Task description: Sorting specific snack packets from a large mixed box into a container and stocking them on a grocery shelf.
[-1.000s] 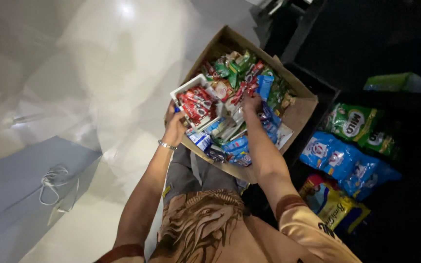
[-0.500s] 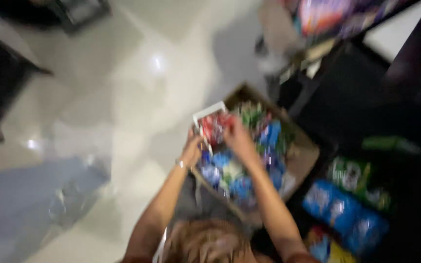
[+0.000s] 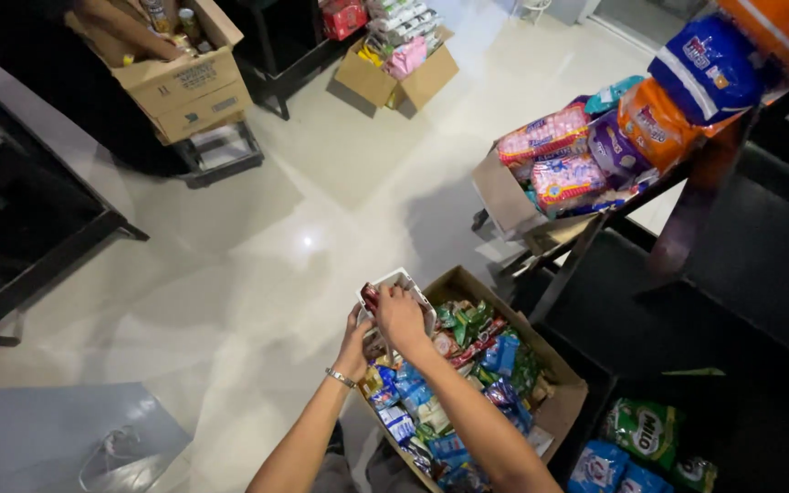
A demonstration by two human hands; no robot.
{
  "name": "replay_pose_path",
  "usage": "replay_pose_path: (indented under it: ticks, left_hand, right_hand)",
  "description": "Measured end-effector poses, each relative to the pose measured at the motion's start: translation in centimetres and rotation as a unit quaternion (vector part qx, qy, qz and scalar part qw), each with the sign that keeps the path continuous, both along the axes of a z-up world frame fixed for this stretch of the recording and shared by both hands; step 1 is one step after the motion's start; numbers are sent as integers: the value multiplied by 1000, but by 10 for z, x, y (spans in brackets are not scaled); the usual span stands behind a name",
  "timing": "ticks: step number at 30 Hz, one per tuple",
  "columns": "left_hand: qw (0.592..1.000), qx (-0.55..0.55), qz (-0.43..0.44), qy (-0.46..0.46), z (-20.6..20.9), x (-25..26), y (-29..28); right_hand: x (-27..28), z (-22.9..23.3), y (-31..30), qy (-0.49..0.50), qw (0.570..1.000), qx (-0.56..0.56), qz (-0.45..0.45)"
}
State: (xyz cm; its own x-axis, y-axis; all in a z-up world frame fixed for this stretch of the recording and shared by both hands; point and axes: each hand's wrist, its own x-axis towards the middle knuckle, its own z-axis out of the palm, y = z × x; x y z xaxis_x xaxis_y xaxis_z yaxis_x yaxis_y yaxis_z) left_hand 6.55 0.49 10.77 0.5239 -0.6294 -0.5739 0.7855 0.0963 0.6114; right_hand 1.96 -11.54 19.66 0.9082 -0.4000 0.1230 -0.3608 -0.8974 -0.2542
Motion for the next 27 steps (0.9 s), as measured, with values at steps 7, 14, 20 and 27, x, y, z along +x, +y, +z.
replay_pose_path:
  ticks: [7,14,20,27]
  left_hand:
    - [1000,15,-1,-17,-41,19,27]
    - [999,29,-30,-19,-19,34,65]
    - [1000,2,-28,-5,-10,56,79]
    - [1000,2,-27,-6,56,76,87]
  right_hand:
    - [21,-10,28,3,999,36,-5]
    - [43,-6,63,6,993,113,-40]
    - [58,36,77,-6,994,105,-35]
    - [79,44,73,33,998,-60,-2]
